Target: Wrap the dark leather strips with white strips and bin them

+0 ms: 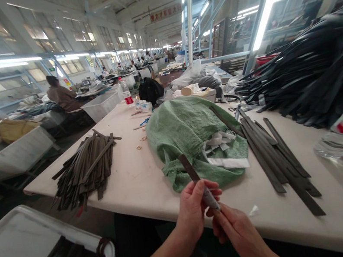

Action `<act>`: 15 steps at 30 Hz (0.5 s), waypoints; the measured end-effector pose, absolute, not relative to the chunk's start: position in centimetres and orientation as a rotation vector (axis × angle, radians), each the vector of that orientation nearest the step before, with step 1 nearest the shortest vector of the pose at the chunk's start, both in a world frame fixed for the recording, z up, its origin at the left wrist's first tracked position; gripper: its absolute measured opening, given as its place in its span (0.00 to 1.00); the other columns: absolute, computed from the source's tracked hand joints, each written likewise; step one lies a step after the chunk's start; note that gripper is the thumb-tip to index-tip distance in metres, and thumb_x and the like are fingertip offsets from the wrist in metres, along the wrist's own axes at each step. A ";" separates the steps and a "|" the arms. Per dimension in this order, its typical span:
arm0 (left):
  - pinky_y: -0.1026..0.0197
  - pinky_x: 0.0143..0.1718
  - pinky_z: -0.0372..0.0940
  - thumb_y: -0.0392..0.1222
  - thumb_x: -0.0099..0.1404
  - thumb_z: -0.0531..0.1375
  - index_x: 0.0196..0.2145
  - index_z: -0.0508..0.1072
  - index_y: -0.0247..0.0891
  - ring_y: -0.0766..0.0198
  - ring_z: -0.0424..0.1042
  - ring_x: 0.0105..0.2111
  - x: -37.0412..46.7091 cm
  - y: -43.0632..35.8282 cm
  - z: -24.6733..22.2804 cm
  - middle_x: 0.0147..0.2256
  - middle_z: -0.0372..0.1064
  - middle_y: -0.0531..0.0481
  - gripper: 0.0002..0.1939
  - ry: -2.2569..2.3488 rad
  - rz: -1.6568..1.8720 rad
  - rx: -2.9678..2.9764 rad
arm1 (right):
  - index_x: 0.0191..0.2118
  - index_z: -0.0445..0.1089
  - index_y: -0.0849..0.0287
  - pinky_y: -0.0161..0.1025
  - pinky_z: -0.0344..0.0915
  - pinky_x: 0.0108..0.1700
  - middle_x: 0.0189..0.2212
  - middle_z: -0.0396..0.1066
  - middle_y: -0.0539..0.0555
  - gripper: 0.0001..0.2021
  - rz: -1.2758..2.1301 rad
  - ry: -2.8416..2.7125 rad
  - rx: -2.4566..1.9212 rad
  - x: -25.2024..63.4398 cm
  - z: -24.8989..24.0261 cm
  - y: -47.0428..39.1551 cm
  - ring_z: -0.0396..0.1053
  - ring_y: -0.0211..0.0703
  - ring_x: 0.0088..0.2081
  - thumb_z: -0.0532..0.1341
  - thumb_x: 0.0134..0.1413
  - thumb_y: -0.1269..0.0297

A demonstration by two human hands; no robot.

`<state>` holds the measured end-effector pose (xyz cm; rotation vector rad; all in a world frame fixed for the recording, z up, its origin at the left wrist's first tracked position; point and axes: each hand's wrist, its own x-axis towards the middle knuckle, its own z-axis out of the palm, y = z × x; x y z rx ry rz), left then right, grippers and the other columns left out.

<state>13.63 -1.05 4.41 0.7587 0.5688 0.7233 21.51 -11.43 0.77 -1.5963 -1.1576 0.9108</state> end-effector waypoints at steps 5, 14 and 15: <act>0.67 0.27 0.64 0.54 0.61 0.62 0.33 0.73 0.34 0.61 0.74 0.32 12.7 -1.7 2.7 0.32 0.74 0.45 0.17 0.604 0.815 0.772 | 0.35 0.65 0.58 0.35 0.65 0.26 0.24 0.69 0.50 0.20 0.938 -1.167 -1.527 20.8 1.0 -10.3 0.68 0.39 0.22 0.47 0.66 0.47; 0.72 0.17 0.54 0.54 0.63 0.60 0.39 0.67 0.38 0.64 0.72 0.29 11.0 -0.7 3.0 0.31 0.71 0.50 0.17 0.597 0.891 0.741 | 0.36 0.66 0.58 0.35 0.62 0.25 0.20 0.69 0.49 0.20 0.837 -1.299 -1.591 18.7 0.2 -10.0 0.67 0.39 0.20 0.45 0.68 0.50; 0.72 0.18 0.55 0.54 0.63 0.60 0.39 0.67 0.37 0.65 0.73 0.29 10.9 -0.9 2.8 0.31 0.71 0.49 0.17 0.607 0.890 0.736 | 0.34 0.66 0.57 0.35 0.62 0.25 0.20 0.68 0.49 0.20 0.812 -1.304 -1.596 18.5 0.2 -9.9 0.67 0.40 0.20 0.46 0.67 0.50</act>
